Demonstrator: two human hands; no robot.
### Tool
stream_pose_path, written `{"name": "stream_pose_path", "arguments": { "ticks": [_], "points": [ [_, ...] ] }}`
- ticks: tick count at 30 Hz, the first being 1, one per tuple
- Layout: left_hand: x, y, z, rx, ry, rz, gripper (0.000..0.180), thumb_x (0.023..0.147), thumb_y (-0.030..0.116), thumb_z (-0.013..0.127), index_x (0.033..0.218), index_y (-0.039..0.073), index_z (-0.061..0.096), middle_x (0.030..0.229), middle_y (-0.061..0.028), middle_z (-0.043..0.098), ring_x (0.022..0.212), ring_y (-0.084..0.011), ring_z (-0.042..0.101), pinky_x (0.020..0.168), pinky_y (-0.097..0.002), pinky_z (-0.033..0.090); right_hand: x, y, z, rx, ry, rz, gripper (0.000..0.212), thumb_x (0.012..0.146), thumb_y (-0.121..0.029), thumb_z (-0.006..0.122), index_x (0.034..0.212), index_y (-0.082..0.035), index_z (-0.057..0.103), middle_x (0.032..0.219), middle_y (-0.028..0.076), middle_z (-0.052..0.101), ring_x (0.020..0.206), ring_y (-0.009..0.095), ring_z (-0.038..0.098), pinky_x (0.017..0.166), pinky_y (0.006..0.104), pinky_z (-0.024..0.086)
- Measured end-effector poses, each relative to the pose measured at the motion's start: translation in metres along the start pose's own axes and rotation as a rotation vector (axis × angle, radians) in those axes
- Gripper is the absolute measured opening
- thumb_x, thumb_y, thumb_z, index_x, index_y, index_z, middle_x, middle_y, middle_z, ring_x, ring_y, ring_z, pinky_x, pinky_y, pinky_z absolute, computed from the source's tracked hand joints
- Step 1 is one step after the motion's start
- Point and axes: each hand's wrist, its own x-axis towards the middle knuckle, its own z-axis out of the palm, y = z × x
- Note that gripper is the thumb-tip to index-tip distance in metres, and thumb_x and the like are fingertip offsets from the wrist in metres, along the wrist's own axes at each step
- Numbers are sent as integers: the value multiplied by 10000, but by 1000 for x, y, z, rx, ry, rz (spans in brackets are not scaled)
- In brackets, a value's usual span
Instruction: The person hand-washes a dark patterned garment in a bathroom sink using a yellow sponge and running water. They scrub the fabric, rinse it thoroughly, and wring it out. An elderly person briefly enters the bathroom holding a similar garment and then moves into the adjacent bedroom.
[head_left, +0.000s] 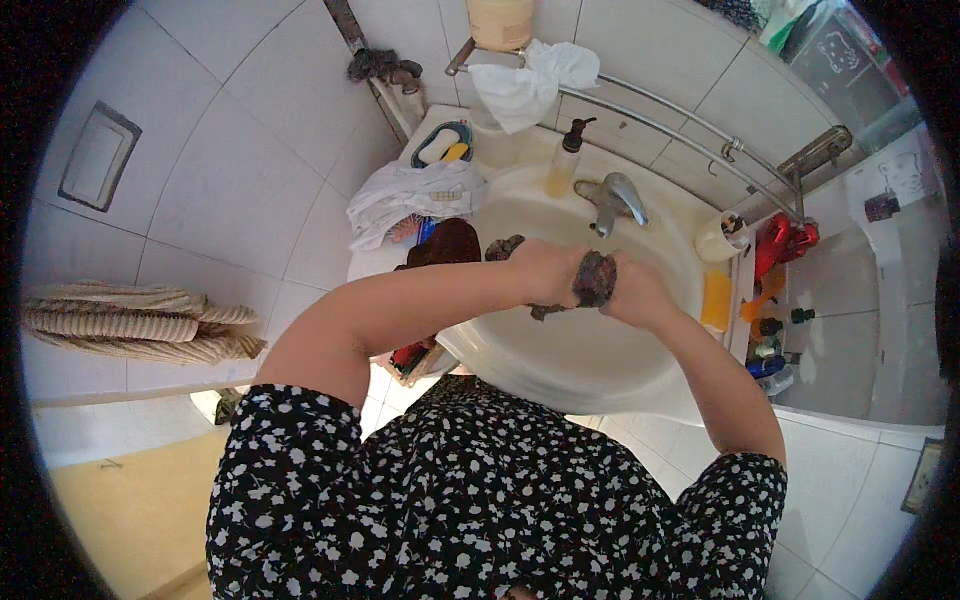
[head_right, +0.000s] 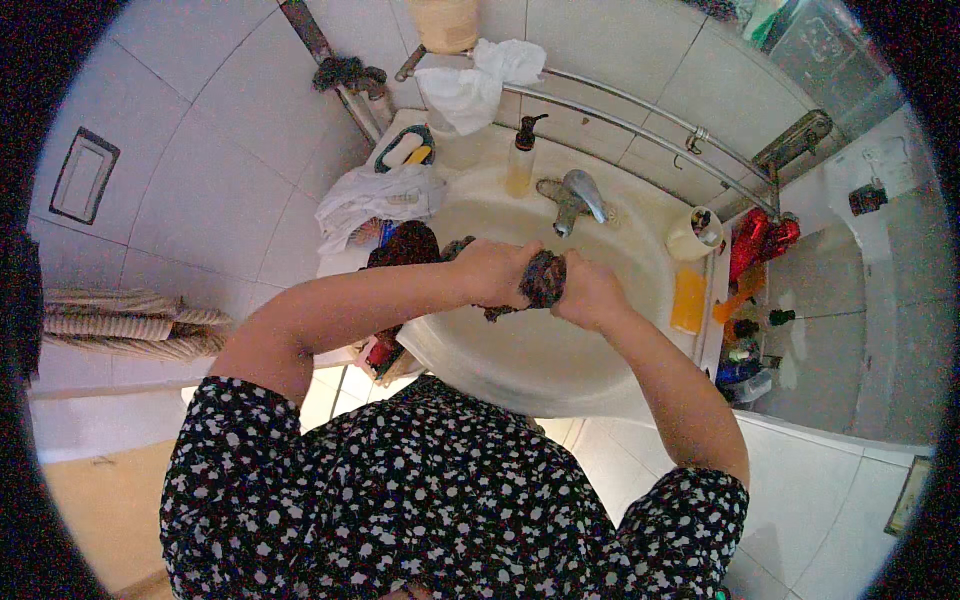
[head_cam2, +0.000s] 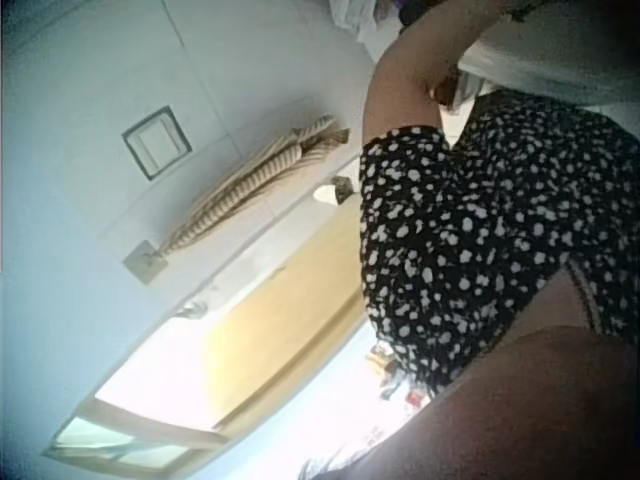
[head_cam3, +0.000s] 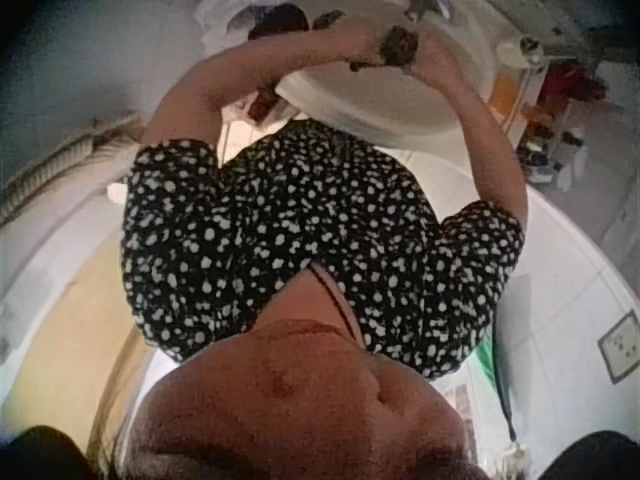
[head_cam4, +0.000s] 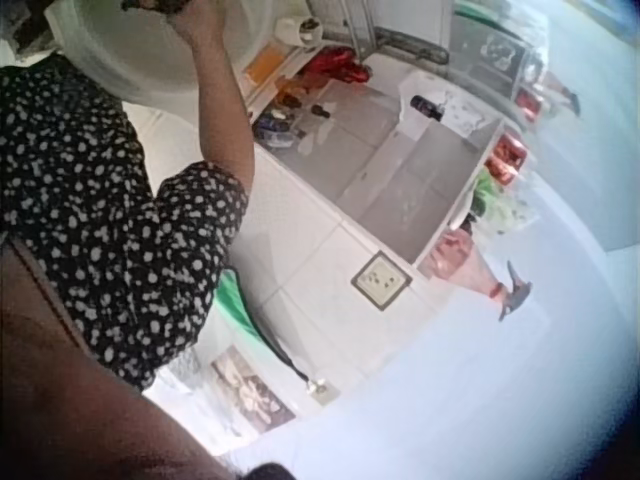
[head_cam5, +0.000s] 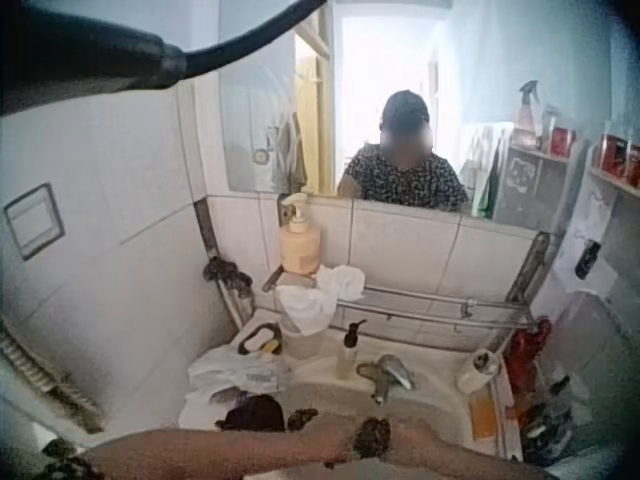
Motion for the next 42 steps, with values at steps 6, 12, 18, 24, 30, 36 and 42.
{"name": "stream_pose_path", "arguments": {
  "ticks": [6, 12, 18, 24, 30, 36, 42],
  "points": [
    [8, -7, 25, -201, 239, 116, 856, 620, 244, 690, 1341, 99, 252, 1014, -183, 586, 924, -301, 591, 794, -382, 465, 11, 6, -10, 120, -49, -39, 551, 561, -138, 695, 1068, -52, 495, 963, 184, 583, 906, 328, 576, 770, 389, 466],
    [30, -37, 41, -981, 469, 94, 694, 650, 206, 651, 1268, 47, 377, 1093, -124, 560, 962, -254, 573, 849, -353, 446, 8, 15, -11, 894, 305, -236, 715, 677, -245, 694, 1304, -152, 362, 1344, 92, 360, 1205, 271, 391, 909, 411, 386],
    [14, -1, -9, -1831, 434, 119, 515, 770, 90, 565, 1242, 59, 362, 1073, -111, 533, 957, -218, 568, 782, -378, 516, 7, 39, 104, 1743, -103, 16, 845, 757, -720, 388, 1398, -190, 236, 1436, 12, 252, 1313, 225, 222, 1040, 449, 242],
    [15, 4, 22, -1108, 1005, 178, 670, 682, 67, 623, 1254, 9, 280, 1152, -148, 452, 1072, -245, 471, 915, -363, 395, -6, -24, 58, 2374, -360, -338, 860, 727, -756, 327, 1354, -168, 322, 1372, 50, 370, 1260, 268, 344, 983, 588, 282],
    [-8, -13, 23, -420, 628, 392, 856, 571, 76, 718, 1310, 50, 287, 1263, -141, 407, 1247, -389, 273, 1075, -456, 177, 1, 7, 50, 2031, 66, -165, 501, 860, -444, 481, 1243, -125, 436, 1210, 62, 509, 1085, 246, 510, 900, 450, 440],
    [-34, -26, 31, -1823, -36, 110, 712, 819, 456, 527, 1391, 158, 226, 1346, -98, 373, 1255, -357, 301, 1018, -565, 231, -10, 24, -10, 1664, 525, -37, 227, 769, -69, 635, 957, -78, 509, 995, 43, 541, 906, 165, 551, 800, 328, 468],
    [-16, -19, 45, -2290, -387, 250, 790, 768, 737, 302, 1357, 210, 320, 1343, -71, 401, 1202, -273, 420, 979, -584, 291, -24, -21, -18, 596, 787, -359, 261, 610, -91, 754, 741, -62, 530, 966, 121, 543, 926, 235, 543, 783, 328, 424]
  ]
}}
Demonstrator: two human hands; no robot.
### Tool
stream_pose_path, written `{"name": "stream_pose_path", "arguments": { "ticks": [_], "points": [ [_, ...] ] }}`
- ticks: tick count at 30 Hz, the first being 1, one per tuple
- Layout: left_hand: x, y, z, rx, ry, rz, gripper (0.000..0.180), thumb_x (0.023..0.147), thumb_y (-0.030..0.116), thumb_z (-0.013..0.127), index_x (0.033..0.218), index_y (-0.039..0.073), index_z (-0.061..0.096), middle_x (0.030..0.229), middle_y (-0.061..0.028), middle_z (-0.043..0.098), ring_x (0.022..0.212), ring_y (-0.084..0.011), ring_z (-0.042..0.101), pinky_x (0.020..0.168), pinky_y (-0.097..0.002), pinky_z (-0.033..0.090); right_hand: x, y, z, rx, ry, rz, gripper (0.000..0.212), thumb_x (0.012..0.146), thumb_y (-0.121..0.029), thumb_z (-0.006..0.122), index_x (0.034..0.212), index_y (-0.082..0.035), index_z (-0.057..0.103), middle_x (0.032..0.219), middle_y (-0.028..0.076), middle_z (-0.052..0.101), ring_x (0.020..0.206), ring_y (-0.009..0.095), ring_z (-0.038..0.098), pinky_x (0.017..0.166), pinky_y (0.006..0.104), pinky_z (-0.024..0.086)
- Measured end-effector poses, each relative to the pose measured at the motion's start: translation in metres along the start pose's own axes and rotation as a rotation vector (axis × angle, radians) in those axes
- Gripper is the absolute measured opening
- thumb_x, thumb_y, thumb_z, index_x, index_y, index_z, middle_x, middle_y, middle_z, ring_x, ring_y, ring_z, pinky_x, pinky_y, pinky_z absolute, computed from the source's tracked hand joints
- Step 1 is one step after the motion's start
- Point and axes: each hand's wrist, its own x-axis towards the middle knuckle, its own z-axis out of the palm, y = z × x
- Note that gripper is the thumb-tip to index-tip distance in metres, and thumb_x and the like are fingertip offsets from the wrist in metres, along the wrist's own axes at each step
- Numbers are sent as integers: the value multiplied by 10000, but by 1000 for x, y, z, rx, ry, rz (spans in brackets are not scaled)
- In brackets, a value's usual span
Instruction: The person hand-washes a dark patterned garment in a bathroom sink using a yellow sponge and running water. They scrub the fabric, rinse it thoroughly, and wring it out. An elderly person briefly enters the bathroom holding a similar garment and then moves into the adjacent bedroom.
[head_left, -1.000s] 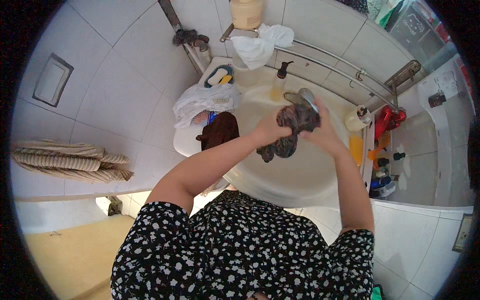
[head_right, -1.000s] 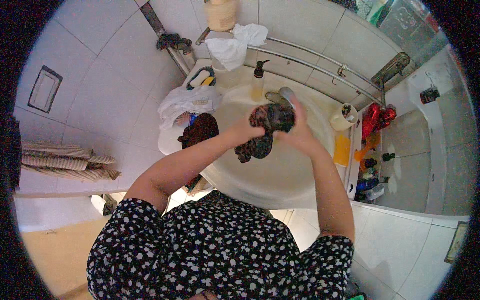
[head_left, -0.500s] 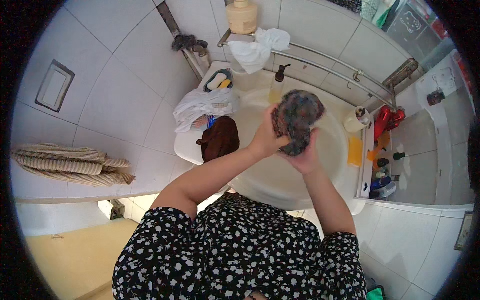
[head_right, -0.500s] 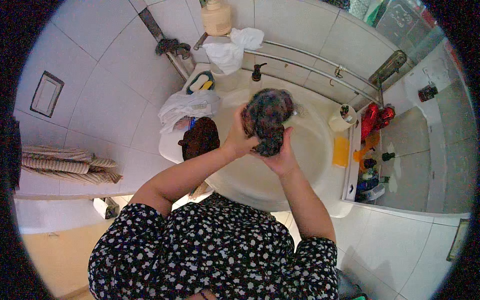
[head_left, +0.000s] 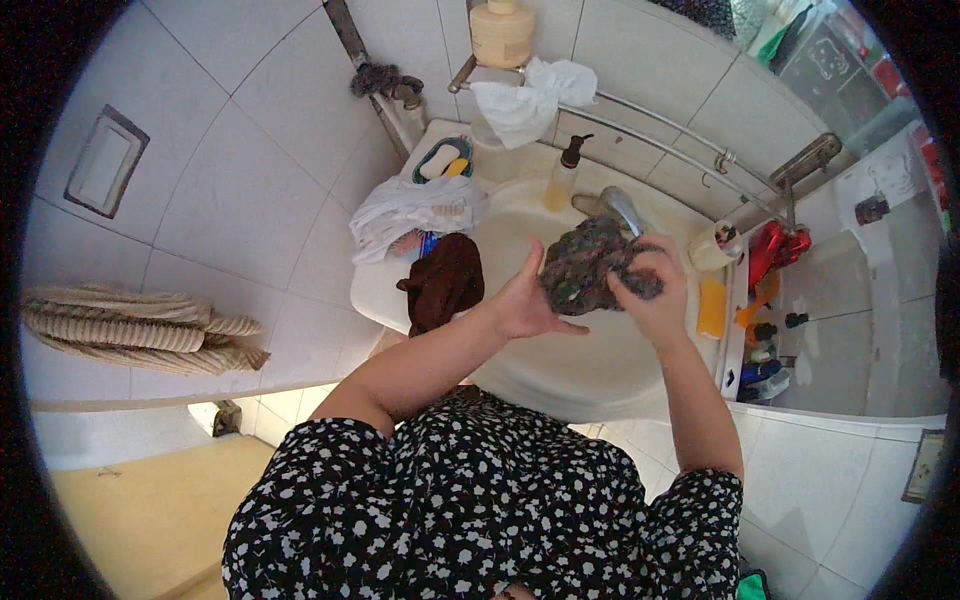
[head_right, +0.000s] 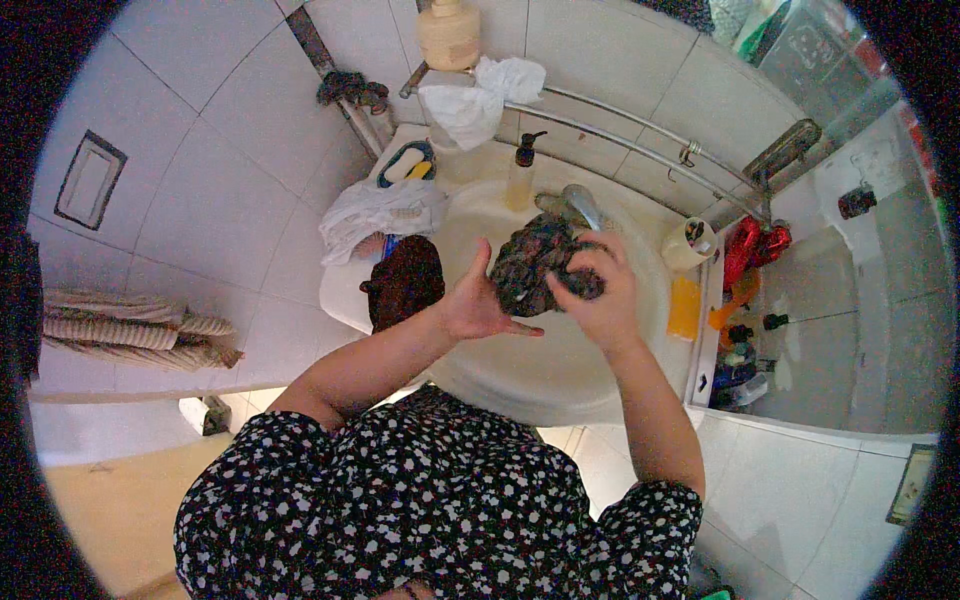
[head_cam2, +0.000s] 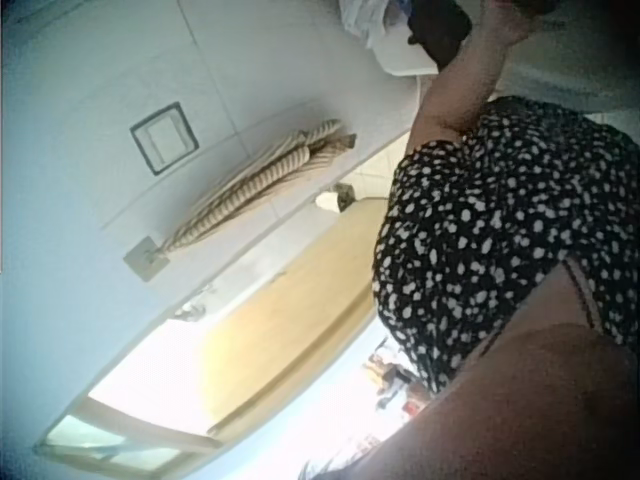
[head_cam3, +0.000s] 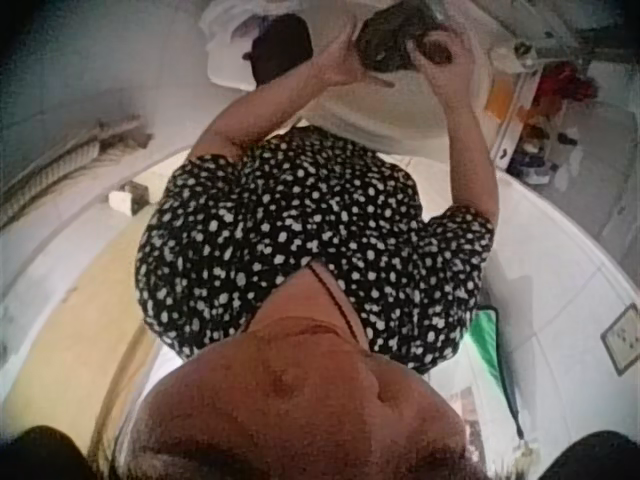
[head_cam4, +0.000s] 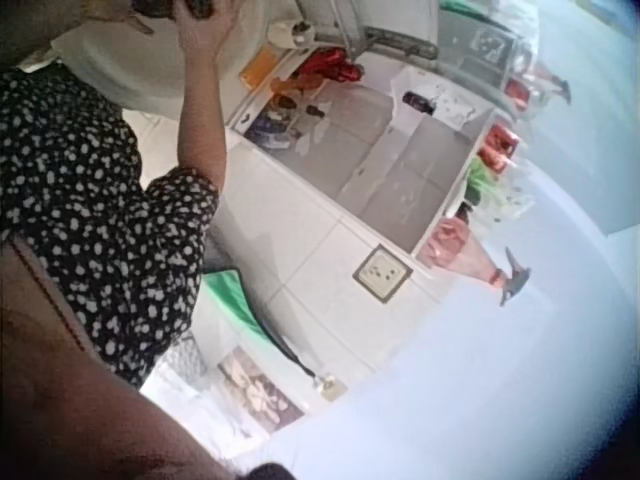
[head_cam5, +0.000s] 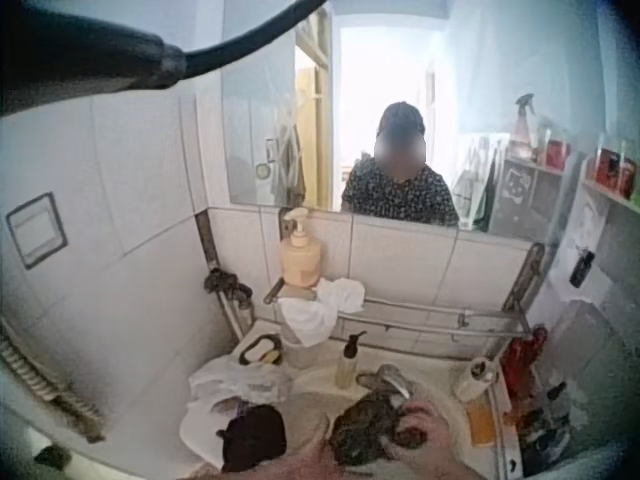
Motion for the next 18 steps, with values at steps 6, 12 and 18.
{"name": "stream_pose_path", "arguments": {
  "ticks": [6, 12, 18],
  "points": [
    [16, 15, 14, 320, 379, 526, 403, 824, 76, 447, 1220, 139, 490, 1134, -71, 529, 1043, -204, 529, 898, -317, 437, -25, -6, 23, 746, 284, 449, 167, 740, -110, 660, 823, -71, 521, 904, 82, 557, 830, 182, 553, 742, 311, 459],
    [0, 18, 64, 1610, 163, 974, 206, 596, 43, 553, 784, 91, 623, 869, -77, 532, 793, -227, 535, 706, -313, 455, -22, 14, 29, 1367, 132, 1098, 252, 854, -302, 502, 945, -78, 577, 885, 96, 618, 807, 223, 611, 746, 359, 510],
    [-14, 2, 86, 2001, -436, 1179, 146, 544, 160, 655, 635, 156, 541, 762, 8, 502, 731, -201, 508, 535, -317, 443, -31, 28, 35, 1065, -171, 1158, 162, 810, -246, 533, 837, -92, 573, 768, 47, 590, 692, 176, 574, 572, 317, 478]
  ]
}}
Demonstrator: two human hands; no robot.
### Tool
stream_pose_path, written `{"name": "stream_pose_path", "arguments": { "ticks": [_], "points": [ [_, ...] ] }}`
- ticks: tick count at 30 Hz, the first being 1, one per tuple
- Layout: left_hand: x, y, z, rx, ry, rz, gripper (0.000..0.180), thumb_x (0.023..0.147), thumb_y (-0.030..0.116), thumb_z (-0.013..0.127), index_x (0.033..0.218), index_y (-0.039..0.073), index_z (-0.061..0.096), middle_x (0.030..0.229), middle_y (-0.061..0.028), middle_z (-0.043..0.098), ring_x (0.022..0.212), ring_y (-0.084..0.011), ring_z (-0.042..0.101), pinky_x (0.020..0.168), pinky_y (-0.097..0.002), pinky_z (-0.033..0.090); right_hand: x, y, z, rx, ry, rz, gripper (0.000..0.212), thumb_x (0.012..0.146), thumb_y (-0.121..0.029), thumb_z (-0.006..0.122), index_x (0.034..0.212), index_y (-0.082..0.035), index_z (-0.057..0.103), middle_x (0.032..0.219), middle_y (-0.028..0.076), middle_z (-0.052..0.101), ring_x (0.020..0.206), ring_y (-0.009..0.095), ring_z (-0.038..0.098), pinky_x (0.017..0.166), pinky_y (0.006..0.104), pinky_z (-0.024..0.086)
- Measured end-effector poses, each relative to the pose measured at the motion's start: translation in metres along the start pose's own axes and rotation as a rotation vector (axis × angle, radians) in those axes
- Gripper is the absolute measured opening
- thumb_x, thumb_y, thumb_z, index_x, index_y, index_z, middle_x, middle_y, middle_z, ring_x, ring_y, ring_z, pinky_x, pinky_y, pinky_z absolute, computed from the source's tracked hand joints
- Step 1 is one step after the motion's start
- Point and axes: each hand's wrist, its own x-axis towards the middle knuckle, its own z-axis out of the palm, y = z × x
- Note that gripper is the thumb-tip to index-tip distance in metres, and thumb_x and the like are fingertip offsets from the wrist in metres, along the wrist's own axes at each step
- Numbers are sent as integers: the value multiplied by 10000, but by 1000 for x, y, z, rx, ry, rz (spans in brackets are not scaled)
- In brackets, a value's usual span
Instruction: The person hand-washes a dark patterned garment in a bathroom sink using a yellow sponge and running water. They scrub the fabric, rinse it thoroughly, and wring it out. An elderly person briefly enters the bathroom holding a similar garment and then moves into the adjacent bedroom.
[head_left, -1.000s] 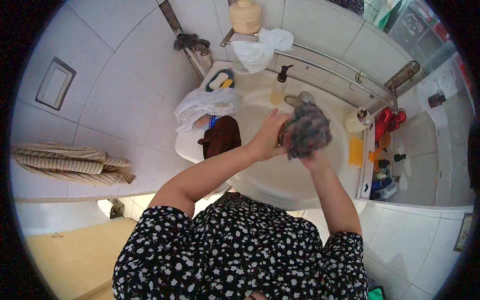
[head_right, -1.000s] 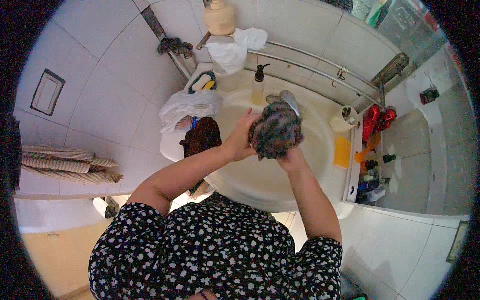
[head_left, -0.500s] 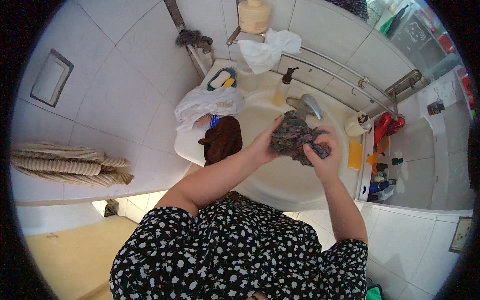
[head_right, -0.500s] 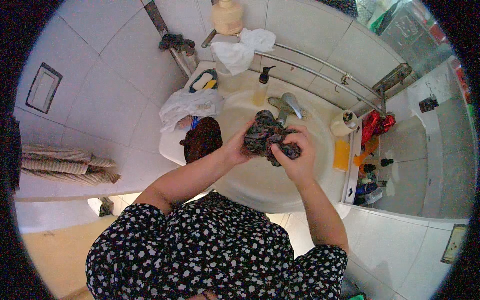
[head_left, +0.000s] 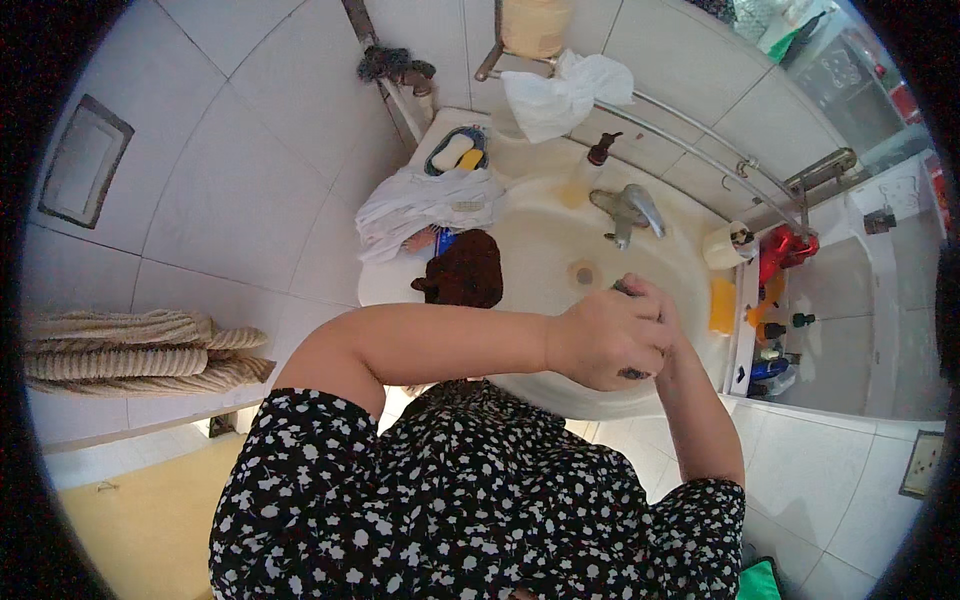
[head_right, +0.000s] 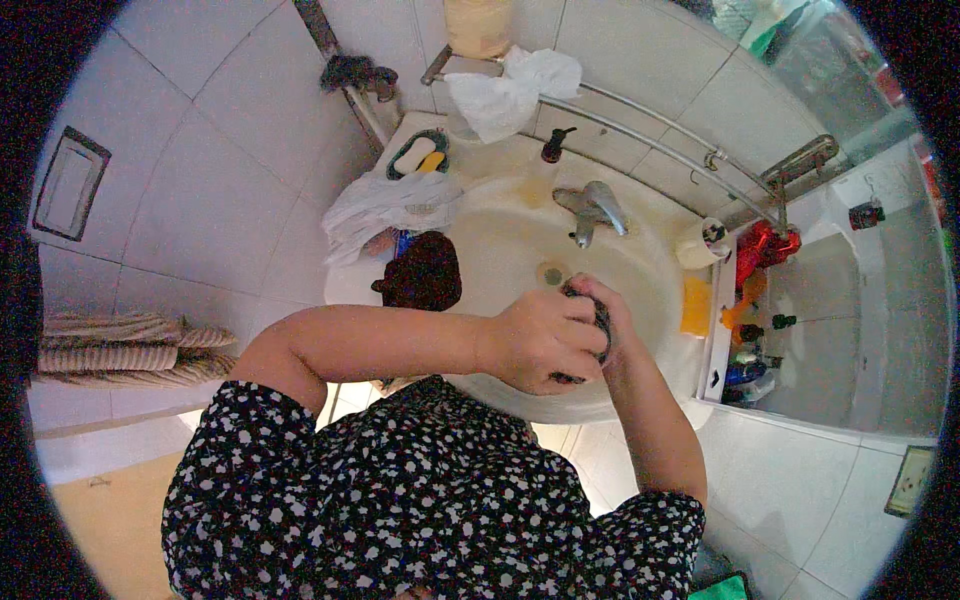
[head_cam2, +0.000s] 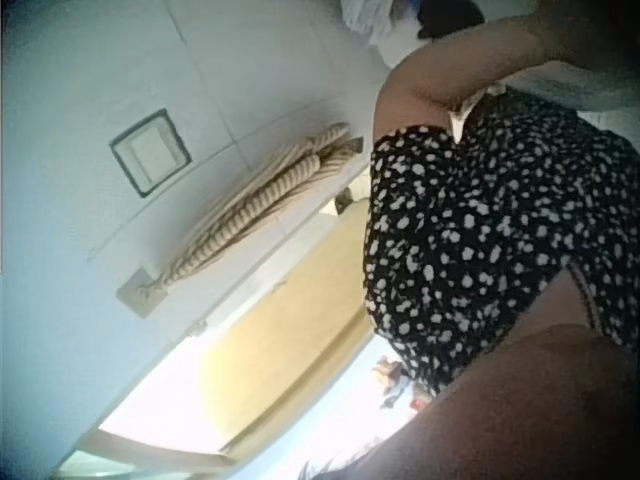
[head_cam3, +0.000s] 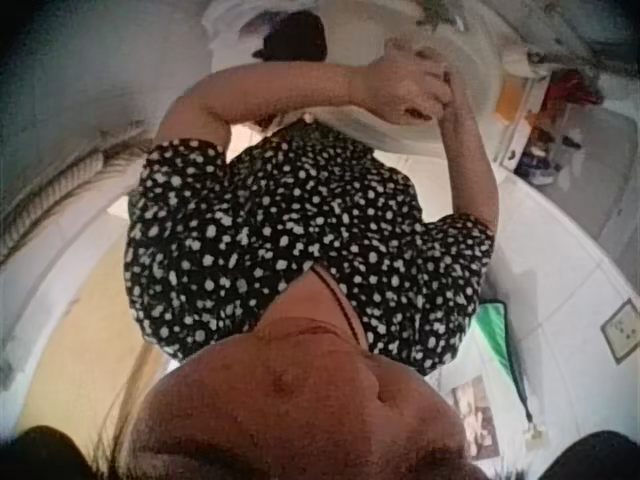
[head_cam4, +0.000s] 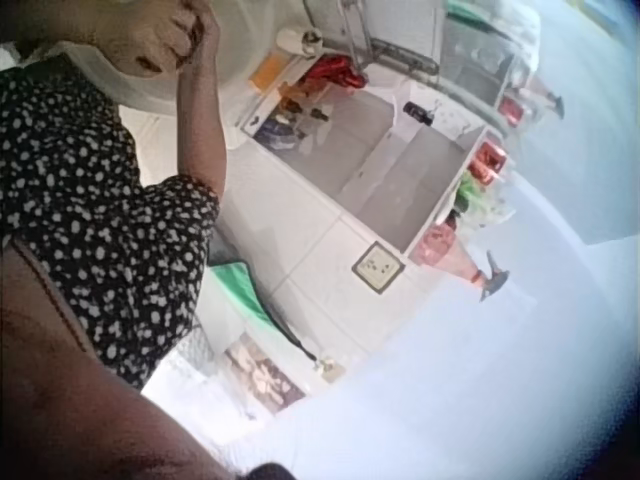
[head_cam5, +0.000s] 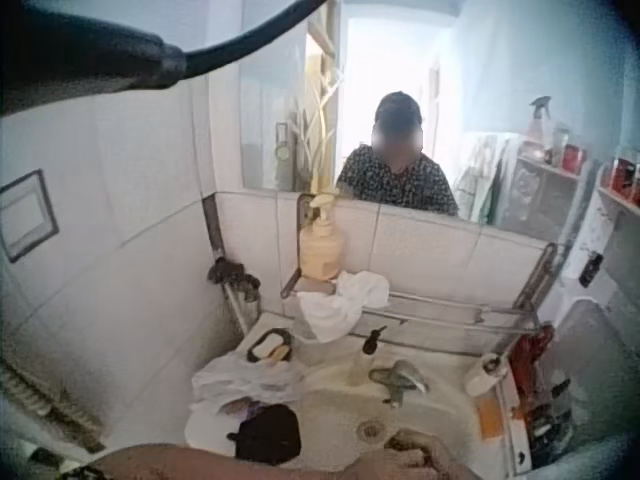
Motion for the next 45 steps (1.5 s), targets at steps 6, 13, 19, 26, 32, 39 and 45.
{"name": "stream_pose_path", "arguments": {
  "ticks": [6, 13, 19, 26, 32, 39, 45],
  "points": [
    [-27, -3, 24, -101, -149, 273, 122, 582, 217, 608, 593, 149, 507, 712, 28, 462, 719, -183, 496, 488, -313, 435, 4, 13, 21, -236, 63, 111, 144, 755, -209, 601, 701, -83, 555, 624, 19, 520, 548, 139, 483, 521, 268, 403],
    [-67, -5, 50, -160, -283, 325, 121, 593, 225, 609, 615, 143, 523, 748, 30, 488, 753, -190, 509, 481, -333, 448, 17, 43, 3, -462, 134, 210, 104, 718, -150, 621, 675, -78, 560, 617, 27, 519, 535, 124, 471, 495, 274, 388],
    [-85, -31, 50, -276, 52, -770, 240, 734, 203, 633, 949, 115, 576, 937, -55, 548, 922, -226, 527, 728, -339, 475, 18, 57, -37, 144, 251, 150, 170, 791, -228, 592, 870, -78, 582, 799, 74, 620, 713, 197, 610, 621, 346, 516],
    [-103, 17, -9, -1254, 601, -1342, 751, 787, 283, 673, 1371, 147, 221, 1317, -58, 378, 1179, -206, 422, 951, -368, 402, -12, 17, -6, 104, -142, -83, 491, 885, -443, 445, 1206, -72, 473, 1188, 105, 531, 1092, 253, 515, 930, 415, 415],
    [-115, 104, -11, -1289, 1121, -1248, 543, 808, 292, 603, 1264, 79, 400, 1209, -84, 507, 1091, -213, 501, 932, -382, 411, -30, 25, 45, 3, -614, -74, 605, 860, -336, 509, 1361, -75, 291, 1330, 125, 396, 1214, 273, 401, 987, 431, 362],
    [-151, 230, -31, -1325, 1673, -882, 481, 828, 415, 474, 1136, 51, 538, 1115, -132, 582, 1003, -266, 559, 924, -413, 419, -53, 125, 102, -246, -765, 329, 623, 839, -263, 542, 1353, -28, 279, 1351, 127, 372, 1219, 281, 397, 1001, 422, 339],
    [-210, 348, -54, -1128, 1950, -608, 496, 857, 436, 398, 1114, 37, 542, 1098, -135, 589, 983, -277, 571, 914, -411, 432, -80, 242, 176, -380, -986, 635, 576, 835, -224, 592, 1322, -65, 330, 1316, 83, 413, 1177, 246, 444, 975, 403, 383]
  ]
}}
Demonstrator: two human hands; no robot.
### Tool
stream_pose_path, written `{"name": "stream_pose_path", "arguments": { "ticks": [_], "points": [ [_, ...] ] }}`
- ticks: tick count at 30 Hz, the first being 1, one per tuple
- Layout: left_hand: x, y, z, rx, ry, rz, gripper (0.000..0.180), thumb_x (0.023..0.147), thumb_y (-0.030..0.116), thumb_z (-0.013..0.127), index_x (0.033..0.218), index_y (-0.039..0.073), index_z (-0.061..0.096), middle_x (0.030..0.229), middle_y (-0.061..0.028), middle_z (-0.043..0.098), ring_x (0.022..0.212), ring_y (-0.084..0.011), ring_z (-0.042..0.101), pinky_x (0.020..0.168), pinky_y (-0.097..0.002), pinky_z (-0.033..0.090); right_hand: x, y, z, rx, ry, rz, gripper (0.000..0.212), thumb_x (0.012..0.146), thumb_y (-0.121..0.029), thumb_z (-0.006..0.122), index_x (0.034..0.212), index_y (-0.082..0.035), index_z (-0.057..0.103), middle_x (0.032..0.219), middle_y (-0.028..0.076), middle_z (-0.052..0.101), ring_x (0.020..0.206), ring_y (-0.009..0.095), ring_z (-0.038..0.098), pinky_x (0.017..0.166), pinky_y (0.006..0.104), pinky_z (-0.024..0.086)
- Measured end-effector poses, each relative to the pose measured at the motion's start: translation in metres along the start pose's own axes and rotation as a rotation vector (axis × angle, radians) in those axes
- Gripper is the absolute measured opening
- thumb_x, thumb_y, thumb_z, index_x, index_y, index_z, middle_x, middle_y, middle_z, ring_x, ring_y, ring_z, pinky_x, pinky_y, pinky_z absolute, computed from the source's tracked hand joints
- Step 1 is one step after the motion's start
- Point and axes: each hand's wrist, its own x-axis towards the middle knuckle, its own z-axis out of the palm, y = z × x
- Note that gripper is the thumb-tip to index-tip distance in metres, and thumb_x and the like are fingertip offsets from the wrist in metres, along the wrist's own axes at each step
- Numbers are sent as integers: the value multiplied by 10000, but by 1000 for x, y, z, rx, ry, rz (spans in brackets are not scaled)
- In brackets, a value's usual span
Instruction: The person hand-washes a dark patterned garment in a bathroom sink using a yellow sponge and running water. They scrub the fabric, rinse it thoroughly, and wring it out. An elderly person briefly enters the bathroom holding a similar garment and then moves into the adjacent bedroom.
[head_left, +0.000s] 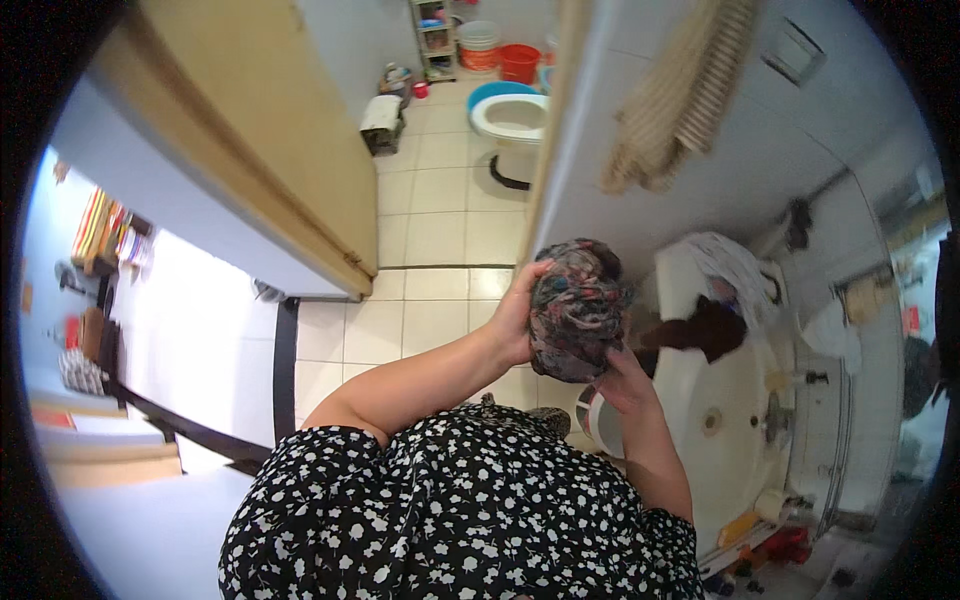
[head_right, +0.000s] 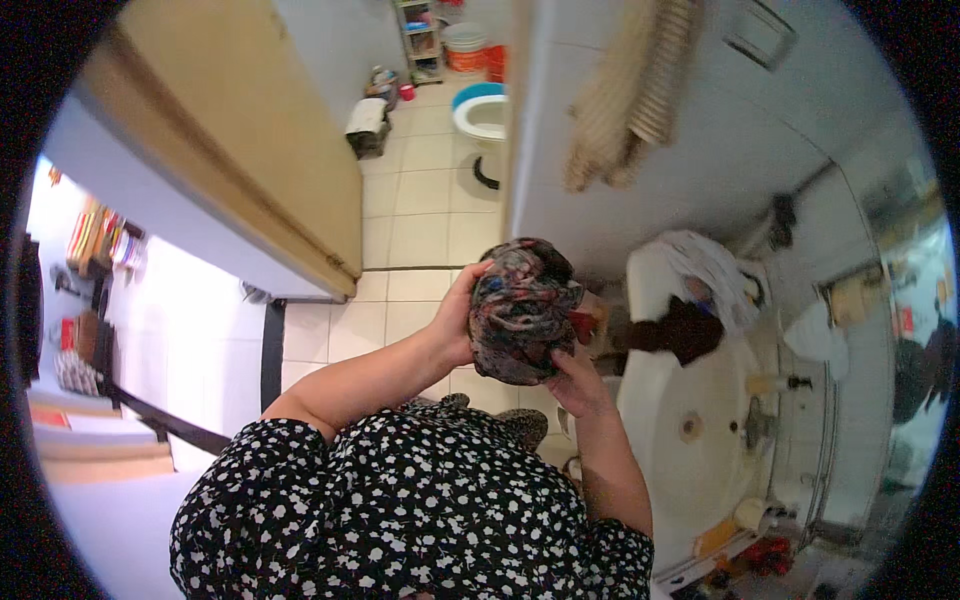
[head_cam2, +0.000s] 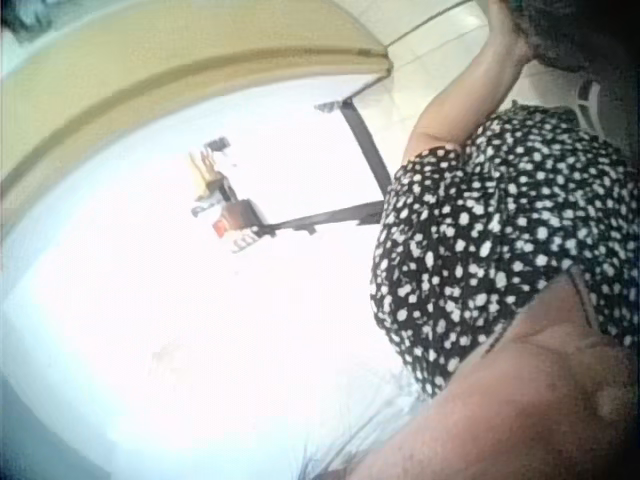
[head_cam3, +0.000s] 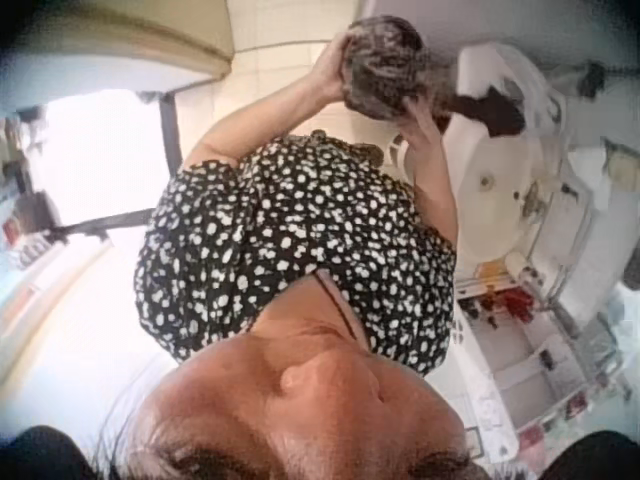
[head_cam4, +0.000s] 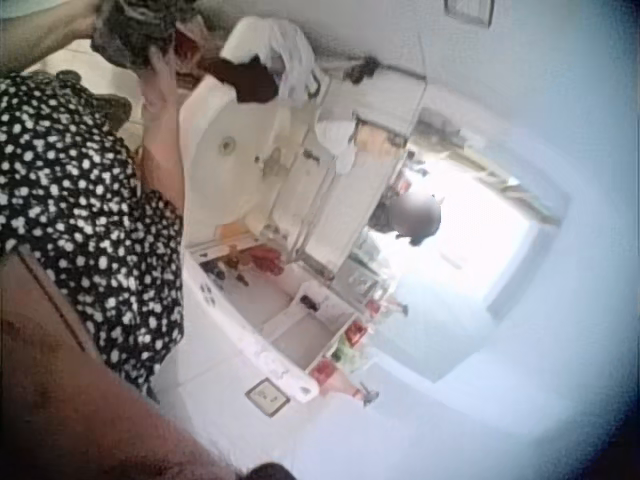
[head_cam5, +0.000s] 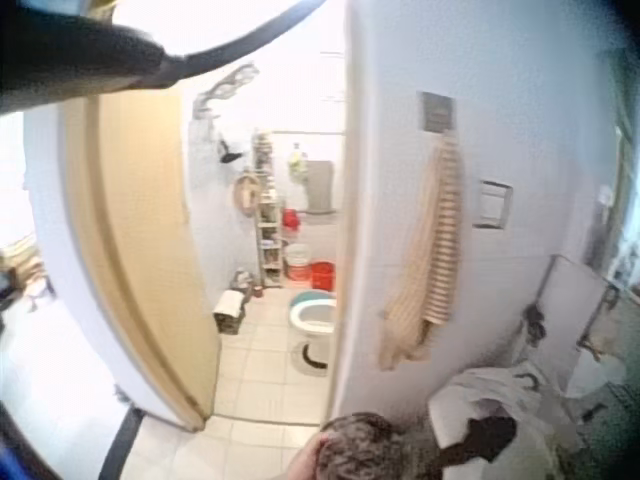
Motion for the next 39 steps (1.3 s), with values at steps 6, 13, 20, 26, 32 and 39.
{"name": "stream_pose_path", "arguments": {
  "ticks": [6, 13, 20, 26, 32, 39],
  "points": [
    [-95, 133, -73, 89, 104, 368, 452, 902, 416, 375, 1187, 91, 507, 1151, -99, 563, 1042, -256, 543, 956, -424, 400, 139, 60, 85, -200, 62, 158, 477, 853, -29, 483, 1308, -48, 341, 1233, 98, 475, 1096, 233, 506, 913, 357, 441],
    [-197, 236, -142, 173, 273, 581, 427, 913, 398, 403, 1204, 98, 493, 1167, -71, 556, 1072, -217, 523, 962, -382, 382, 244, 124, 186, -292, 168, 155, 430, 882, -60, 476, 1289, -39, 338, 1121, 108, 536, 965, 222, 568, 784, 358, 494],
    [-250, 301, -175, 197, 305, 847, 351, 917, 250, 420, 1205, 59, 483, 1190, -50, 538, 1113, -187, 485, 979, -353, 344, 295, 125, 254, 98, 82, 2, 292, 888, -187, 504, 1160, -83, 479, 1086, 61, 559, 1006, 207, 536, 857, 380, 439],
    [-271, 330, -173, 93, 310, 1080, 389, 877, 205, 422, 1229, 40, 448, 1247, -90, 497, 1155, -248, 457, 1018, -402, 310, 334, 118, 264, 217, -3, 69, 276, 846, -109, 509, 1117, -60, 495, 1076, 60, 569, 992, 219, 538, 876, 381, 422],
    [-304, 347, -175, 165, 510, 1371, 395, 896, 291, 471, 1211, 52, 470, 1170, -111, 545, 1072, -254, 519, 923, -410, 409, 375, 132, 278, 210, 17, 189, 175, 847, -162, 552, 999, -76, 544, 989, 54, 601, 943, 195, 549, 842, 333, 434],
    [-309, 356, -110, 348, 548, 1727, 498, 902, 297, 465, 1329, 67, 352, 1263, -121, 462, 1163, -250, 445, 990, -386, 359, 411, 136, 264, -137, -3, 496, 225, 853, -264, 577, 976, -79, 546, 823, 42, 616, 634, 179, 577, 461, 230, 386]
  ]
}}
